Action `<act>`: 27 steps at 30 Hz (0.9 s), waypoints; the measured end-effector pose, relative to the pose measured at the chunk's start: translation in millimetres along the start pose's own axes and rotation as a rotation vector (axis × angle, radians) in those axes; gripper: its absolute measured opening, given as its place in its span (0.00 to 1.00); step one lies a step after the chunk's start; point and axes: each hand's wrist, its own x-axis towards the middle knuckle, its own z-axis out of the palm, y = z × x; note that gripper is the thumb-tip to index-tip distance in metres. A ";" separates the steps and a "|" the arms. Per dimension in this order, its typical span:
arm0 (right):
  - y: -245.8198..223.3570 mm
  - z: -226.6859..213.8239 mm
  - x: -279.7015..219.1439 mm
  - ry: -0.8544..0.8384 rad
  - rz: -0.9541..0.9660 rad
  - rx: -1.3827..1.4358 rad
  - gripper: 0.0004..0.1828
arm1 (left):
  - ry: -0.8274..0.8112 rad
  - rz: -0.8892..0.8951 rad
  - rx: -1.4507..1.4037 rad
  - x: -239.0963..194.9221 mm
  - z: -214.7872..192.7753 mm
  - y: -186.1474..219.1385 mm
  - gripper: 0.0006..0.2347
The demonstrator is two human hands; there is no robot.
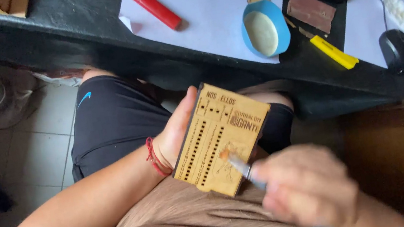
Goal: Applying varnish or glue to the edges and surfaces of laser-cut wooden box components using a paintbrush.
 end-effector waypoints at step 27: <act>-6.1 9.5 23.7 -0.069 -0.168 0.050 0.04 | 0.081 0.013 0.003 -5.1 -12.6 -9.5 0.41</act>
